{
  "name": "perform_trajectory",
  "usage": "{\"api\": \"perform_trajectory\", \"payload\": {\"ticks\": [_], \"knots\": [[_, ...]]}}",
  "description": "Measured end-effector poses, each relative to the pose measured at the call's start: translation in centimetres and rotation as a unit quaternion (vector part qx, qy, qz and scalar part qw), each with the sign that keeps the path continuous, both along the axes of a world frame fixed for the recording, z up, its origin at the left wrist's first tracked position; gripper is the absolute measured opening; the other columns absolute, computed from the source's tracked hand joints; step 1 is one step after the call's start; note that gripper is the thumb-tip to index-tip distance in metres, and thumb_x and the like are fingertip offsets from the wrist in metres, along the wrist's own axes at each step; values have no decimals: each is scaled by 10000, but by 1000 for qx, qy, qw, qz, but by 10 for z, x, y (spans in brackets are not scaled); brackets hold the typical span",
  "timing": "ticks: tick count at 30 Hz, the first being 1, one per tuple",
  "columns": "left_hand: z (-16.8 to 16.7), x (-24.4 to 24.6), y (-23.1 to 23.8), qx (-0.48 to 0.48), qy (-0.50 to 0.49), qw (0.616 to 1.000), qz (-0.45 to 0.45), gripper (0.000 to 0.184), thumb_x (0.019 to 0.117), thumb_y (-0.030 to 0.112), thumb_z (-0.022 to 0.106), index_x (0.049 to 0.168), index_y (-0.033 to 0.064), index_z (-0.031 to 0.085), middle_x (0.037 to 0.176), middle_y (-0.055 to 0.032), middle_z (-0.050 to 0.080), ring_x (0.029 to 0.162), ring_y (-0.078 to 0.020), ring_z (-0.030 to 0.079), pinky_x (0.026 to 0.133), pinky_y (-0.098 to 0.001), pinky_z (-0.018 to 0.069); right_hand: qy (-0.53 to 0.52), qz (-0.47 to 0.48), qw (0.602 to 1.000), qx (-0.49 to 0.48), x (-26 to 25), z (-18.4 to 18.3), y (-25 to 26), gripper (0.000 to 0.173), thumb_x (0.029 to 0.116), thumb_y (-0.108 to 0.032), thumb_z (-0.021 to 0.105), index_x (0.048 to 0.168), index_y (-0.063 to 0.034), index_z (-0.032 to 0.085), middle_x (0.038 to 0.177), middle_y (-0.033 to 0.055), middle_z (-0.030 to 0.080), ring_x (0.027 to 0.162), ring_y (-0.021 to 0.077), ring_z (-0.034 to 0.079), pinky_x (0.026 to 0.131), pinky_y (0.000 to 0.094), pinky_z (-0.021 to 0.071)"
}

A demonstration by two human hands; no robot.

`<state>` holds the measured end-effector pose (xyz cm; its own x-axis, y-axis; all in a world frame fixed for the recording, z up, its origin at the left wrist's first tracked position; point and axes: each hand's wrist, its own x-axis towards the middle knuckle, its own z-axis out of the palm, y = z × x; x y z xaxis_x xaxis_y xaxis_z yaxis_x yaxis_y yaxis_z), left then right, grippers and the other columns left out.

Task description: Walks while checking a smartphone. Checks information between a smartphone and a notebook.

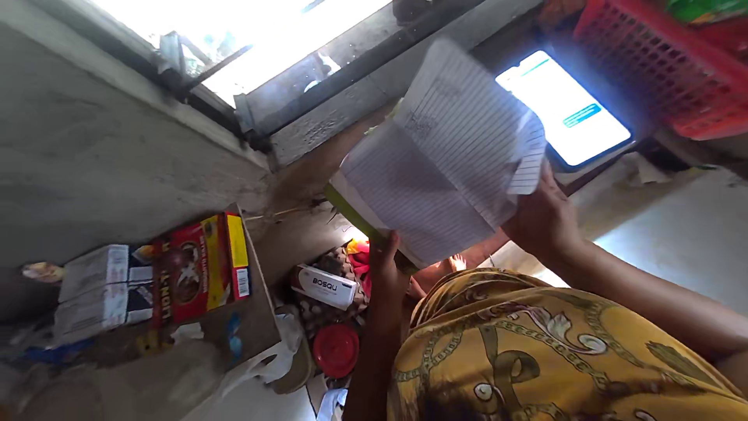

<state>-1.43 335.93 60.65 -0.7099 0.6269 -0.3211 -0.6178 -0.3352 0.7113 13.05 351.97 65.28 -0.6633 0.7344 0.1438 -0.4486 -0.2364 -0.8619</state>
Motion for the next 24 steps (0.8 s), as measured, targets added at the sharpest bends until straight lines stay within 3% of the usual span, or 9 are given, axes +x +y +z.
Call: {"api": "perform_trajectory", "payload": {"ticks": [2,8,19,21,23,24], "knots": [[-3,-2,-5,27,-18,999,-6,393,903,102,647,1245,70,456,970,-49,723,890,-161,735,801,-389,635,4,-10,999,-47,0,3,-4,223,1090,-352,397,1261,-351,540,1147,-152,669,1116,0,623,976,267,536],[-4,-7,-13,64,-11,998,-22,434,876,153,738,1225,82,489,976,-49,735,910,-166,739,830,-397,632,21,2,998,-58,-7,3,-7,259,1095,-351,364,1253,-308,564,1155,-116,677,1141,21,623,1008,303,529],[-1,-9,-18,57,1,998,-13,433,877,124,717,1230,70,472,975,-45,733,906,-155,740,831,-379,633,22,17,997,-78,-12,-1,-7,278,1099,-374,350,1278,-296,548,1183,-85,675,1172,62,620,1039,351,516],[-1,-10,-18,55,5,998,-10,391,890,103,698,1215,67,484,968,-44,737,899,-156,742,827,-379,635,-4,-25,999,-22,-9,-4,-7,258,1080,-374,416,1312,-317,514,1189,-115,666,1160,50,619,1022,335,521],[2,-11,-19,50,13,999,-6,340,898,75,673,1192,56,503,946,-49,741,876,-158,745,812,-377,636,-63,-121,974,179,-3,-8,-6,361,1064,-335,494,1415,-322,408,1309,-195,581,1209,3,577,1036,265,508],[3,-11,-20,48,21,999,-4,324,900,56,666,1184,47,509,939,-53,740,870,-159,744,811,-374,635,-71,-158,934,312,-1,-9,-3,444,1060,-303,535,1473,-299,370,1456,-163,487,1332,46,502,1117,300,454]]}}
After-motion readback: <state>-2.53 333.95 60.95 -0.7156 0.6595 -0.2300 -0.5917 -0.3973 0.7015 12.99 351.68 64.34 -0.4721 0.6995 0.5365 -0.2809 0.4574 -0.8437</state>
